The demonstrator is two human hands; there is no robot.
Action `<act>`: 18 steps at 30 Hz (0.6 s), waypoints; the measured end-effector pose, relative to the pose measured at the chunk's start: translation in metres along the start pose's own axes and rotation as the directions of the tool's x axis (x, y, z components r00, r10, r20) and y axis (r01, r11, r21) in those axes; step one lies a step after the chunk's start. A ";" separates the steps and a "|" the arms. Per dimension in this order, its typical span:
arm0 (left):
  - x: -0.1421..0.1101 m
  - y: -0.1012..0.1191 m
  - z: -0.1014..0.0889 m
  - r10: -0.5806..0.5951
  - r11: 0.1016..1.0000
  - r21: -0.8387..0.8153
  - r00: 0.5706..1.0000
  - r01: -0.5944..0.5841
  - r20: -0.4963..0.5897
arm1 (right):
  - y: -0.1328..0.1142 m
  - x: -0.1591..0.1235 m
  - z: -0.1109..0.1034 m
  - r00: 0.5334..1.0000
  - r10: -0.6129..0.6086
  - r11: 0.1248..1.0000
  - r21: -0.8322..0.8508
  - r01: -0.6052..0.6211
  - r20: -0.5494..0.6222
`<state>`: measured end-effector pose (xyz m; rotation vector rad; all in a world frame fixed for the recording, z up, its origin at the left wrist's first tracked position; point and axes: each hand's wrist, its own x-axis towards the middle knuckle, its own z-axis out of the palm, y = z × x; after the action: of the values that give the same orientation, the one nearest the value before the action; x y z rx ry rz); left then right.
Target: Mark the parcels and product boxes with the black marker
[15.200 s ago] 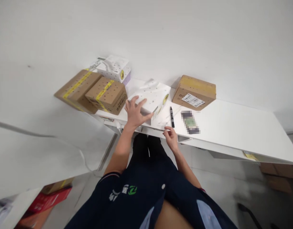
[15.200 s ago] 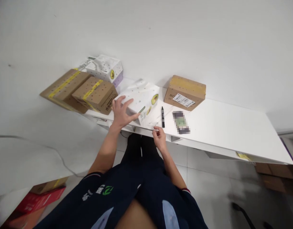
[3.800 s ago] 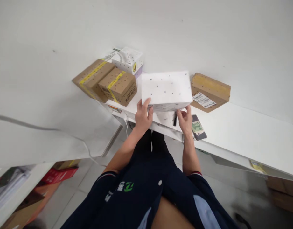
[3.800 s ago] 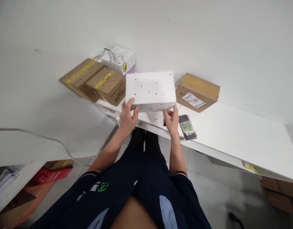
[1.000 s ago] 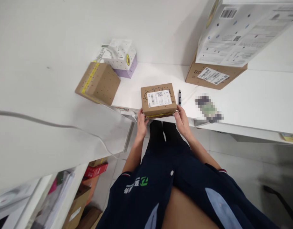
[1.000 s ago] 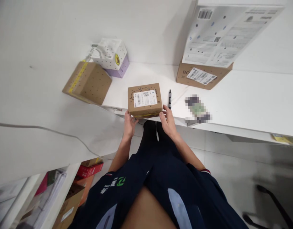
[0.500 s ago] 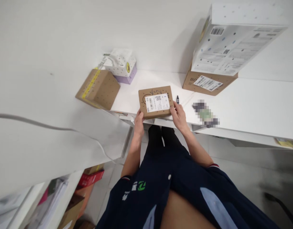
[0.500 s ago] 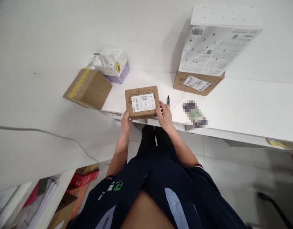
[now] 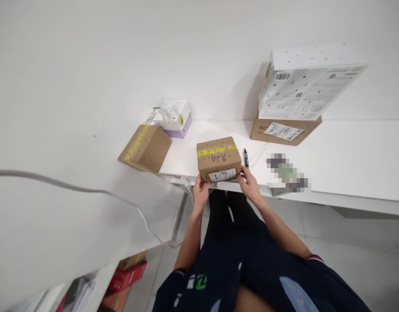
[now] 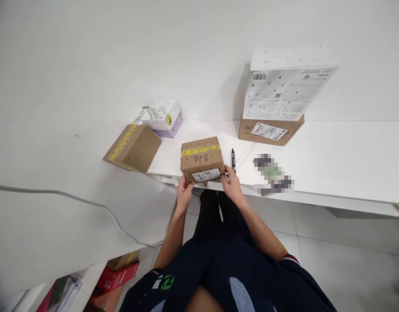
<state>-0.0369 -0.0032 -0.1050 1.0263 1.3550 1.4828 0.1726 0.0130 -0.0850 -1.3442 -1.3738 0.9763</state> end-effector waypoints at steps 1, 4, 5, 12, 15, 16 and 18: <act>-0.002 0.001 0.000 -0.006 1.000 -0.004 1.000 0.006 0.002 | 0.001 -0.001 -0.001 1.000 0.005 1.000 0.002 -0.005 0.012; -0.005 0.004 0.000 -0.024 0.999 -0.042 1.000 0.023 -0.008 | 0.002 -0.003 -0.004 1.000 0.026 0.999 0.021 -0.026 0.016; -0.005 0.005 0.000 -0.039 0.997 -0.067 0.999 0.038 -0.019 | 0.002 -0.003 -0.005 0.999 0.035 0.999 0.032 -0.035 0.001; -0.002 0.007 0.001 -0.231 0.944 -0.269 0.964 0.189 -0.131 | -0.017 -0.006 -0.014 0.989 0.041 0.987 0.160 -0.018 -0.139; -0.001 0.008 0.002 -0.231 0.947 -0.272 0.949 0.169 -0.213 | -0.032 -0.005 -0.018 0.984 0.069 0.987 0.153 -0.044 -0.166; -0.001 0.009 0.002 -0.211 0.954 -0.257 0.952 0.151 -0.223 | -0.037 -0.004 -0.018 0.983 0.073 0.988 0.143 -0.050 -0.166; 0.000 0.013 0.003 -0.155 0.972 -0.206 0.965 0.110 -0.214 | -0.043 0.001 -0.018 0.985 0.072 0.992 0.113 -0.054 -0.158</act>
<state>-0.0343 -0.0031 -0.0921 0.6443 1.3783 1.6309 0.1793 0.0091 -0.0390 -1.3609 -1.1465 0.9478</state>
